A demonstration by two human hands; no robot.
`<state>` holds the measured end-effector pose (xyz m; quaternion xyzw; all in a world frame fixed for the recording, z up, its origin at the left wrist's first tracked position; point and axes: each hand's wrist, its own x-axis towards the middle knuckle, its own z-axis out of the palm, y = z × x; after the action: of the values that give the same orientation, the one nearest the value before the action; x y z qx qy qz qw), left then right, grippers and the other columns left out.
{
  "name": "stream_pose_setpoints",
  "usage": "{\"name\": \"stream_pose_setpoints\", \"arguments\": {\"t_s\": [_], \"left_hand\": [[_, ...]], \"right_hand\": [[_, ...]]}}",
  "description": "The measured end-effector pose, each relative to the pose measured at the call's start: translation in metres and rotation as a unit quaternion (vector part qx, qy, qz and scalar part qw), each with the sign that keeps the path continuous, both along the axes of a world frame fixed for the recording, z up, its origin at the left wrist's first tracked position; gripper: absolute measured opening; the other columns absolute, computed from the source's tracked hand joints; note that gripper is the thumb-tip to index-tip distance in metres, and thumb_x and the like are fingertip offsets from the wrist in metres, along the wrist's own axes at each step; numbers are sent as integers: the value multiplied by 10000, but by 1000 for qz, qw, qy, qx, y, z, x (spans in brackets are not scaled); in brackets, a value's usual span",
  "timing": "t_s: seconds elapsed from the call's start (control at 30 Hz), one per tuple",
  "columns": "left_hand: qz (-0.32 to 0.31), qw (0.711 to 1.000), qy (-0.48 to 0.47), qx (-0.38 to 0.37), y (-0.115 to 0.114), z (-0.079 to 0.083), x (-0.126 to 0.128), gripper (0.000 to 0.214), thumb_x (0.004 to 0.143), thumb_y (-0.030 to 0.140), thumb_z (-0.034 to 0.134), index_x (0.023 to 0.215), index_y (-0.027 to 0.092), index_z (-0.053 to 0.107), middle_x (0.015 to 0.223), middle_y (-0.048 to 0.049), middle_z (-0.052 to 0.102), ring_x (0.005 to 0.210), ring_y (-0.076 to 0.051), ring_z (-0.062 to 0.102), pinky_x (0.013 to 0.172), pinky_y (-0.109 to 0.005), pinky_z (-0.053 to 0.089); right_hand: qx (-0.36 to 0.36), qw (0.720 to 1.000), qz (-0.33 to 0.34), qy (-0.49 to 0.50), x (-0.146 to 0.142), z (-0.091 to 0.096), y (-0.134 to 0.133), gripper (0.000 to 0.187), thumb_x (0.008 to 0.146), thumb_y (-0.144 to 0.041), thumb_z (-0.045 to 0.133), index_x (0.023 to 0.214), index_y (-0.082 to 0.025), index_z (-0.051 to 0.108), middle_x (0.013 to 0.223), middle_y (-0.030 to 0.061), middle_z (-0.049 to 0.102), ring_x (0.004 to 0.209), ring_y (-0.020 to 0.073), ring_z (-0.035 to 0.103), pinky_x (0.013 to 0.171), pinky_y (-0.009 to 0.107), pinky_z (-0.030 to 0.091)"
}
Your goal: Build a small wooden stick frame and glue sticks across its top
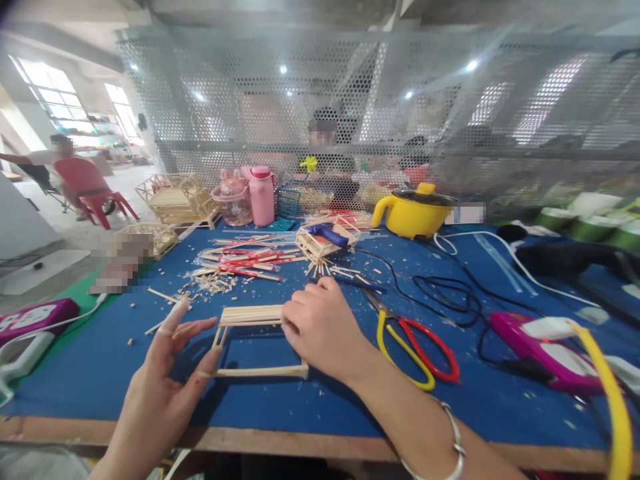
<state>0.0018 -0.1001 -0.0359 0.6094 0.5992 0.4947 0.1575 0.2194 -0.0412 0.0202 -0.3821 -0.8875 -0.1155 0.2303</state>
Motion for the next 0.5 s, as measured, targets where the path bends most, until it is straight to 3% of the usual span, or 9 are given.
{"name": "stream_pose_setpoints", "arguments": {"t_s": [0.27, 0.5], "left_hand": [[-34, 999, -28, -16, 1, -2, -3, 676, 829, 374, 595, 1416, 255, 282, 1202, -114, 632, 991, -235, 653, 369, -172, 463], [-28, 999, -16, -19, 2, -1, -4, 699, 825, 376, 602, 1427, 262, 266, 1191, -117, 634, 713, -153, 663, 355, -170, 427]], "right_hand": [[-37, 999, -6, 18, 0, -2, 2, 184, 809, -172, 582, 625, -177, 586, 632, 0, 608, 637, 137, 477, 732, 320, 259], [-52, 998, -10, 30, -2, -6, 3, 132, 800, -232, 637, 686, -182, 592, 690, 1, 618, 695, 153, 508, 760, 326, 280]]}}
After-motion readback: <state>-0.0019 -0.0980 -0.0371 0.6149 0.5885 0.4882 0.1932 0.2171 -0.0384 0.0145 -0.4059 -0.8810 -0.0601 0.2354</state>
